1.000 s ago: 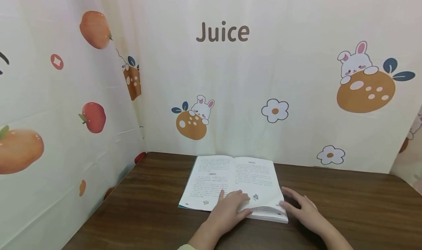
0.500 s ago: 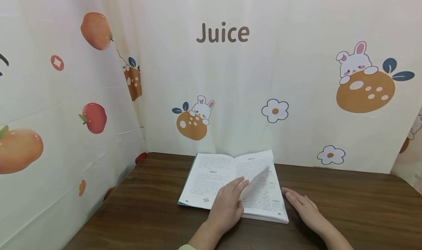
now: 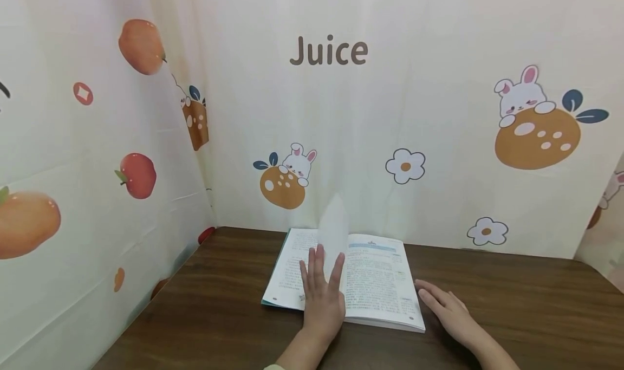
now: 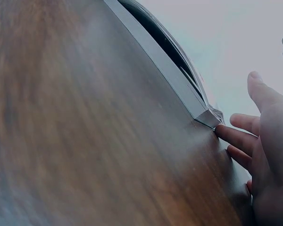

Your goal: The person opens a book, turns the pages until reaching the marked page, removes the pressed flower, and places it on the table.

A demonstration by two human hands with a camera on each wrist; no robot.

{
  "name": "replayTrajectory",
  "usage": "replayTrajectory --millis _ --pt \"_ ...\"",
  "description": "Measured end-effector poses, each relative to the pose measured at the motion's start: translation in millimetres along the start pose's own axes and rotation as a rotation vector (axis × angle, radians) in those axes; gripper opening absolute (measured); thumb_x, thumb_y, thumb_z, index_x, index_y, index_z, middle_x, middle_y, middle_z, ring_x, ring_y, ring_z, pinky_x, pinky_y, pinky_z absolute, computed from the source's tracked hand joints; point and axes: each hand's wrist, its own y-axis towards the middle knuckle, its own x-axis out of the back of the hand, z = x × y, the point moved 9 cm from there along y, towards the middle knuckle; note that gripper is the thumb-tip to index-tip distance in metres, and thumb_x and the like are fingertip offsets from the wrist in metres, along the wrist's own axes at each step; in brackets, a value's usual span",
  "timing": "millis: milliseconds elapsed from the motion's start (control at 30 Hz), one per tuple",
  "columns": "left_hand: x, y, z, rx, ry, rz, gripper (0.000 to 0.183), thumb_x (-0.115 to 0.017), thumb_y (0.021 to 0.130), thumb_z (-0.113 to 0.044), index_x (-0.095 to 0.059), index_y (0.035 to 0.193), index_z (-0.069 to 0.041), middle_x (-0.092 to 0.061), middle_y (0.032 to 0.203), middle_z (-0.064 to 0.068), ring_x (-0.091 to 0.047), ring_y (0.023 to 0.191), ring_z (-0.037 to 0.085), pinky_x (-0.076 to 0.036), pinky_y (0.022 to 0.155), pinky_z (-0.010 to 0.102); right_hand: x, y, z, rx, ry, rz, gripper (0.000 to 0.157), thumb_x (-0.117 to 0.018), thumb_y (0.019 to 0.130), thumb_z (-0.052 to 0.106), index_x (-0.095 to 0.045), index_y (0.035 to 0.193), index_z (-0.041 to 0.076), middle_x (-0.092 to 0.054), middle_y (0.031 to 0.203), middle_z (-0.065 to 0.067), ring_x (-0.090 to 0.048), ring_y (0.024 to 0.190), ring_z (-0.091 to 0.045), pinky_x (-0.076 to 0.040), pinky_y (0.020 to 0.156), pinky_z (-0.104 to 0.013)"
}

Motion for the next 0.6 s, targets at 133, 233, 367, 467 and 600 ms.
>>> replayTrajectory --millis 133,233,367,467,600 --pt "-11.1 -2.1 6.9 0.074 0.083 0.131 0.096 -0.064 0.061 0.013 -0.029 0.145 -0.02 -0.002 0.151 0.019 -0.001 0.138 0.038 0.006 0.108 0.056 -0.4 -1 -1 -0.004 -0.006 0.0 0.05 -0.04 0.098 0.035 -0.048 0.131 -0.002 -0.046 0.133 -0.026 -0.032 0.126 -0.047 -0.007 0.1 -0.066" --pt "-23.0 -5.3 10.5 0.091 0.175 0.274 0.085 -0.07 0.065 0.01 -0.042 0.139 -0.022 -0.006 0.152 0.014 0.002 0.139 0.035 0.003 0.107 0.057 0.3 0 -1 -0.002 -0.013 -0.005 0.05 -0.039 0.099 0.035 -0.048 0.131 -0.002 -0.046 0.132 -0.026 -0.033 0.126 -0.047 -0.007 0.1 -0.066" --pt "-37.1 -9.7 0.8 -0.045 0.234 0.412 0.061 -0.069 0.07 0.004 -0.059 0.124 -0.023 -0.03 0.148 0.007 -0.012 0.14 0.029 -0.012 0.109 0.054 1.1 0 0 0.004 -0.017 -0.012 0.048 -0.04 0.099 0.034 -0.049 0.13 -0.002 -0.048 0.131 -0.025 -0.034 0.126 -0.046 -0.009 0.1 -0.066" --pt "-46.7 -16.5 -14.8 -0.184 0.143 0.527 0.054 -0.062 0.075 0.0 -0.058 0.124 -0.023 -0.044 0.14 0.0 -0.026 0.136 0.022 -0.022 0.109 0.047 -0.1 0 -1 -0.001 -0.016 -0.005 0.048 -0.041 0.098 0.033 -0.049 0.13 -0.002 -0.049 0.13 -0.025 -0.035 0.125 -0.046 -0.009 0.099 -0.066" --pt "-54.6 -27.1 -26.0 -0.209 -0.01 0.713 0.04 -0.049 0.091 -0.012 -0.054 0.128 -0.025 -0.049 0.135 -0.01 -0.035 0.131 0.014 -0.028 0.106 0.046 -3.4 -1 -3 -0.022 -0.026 0.027 0.051 -0.046 0.096 0.035 -0.048 0.131 -0.002 -0.047 0.132 -0.025 -0.033 0.126 -0.046 -0.007 0.099 -0.067"
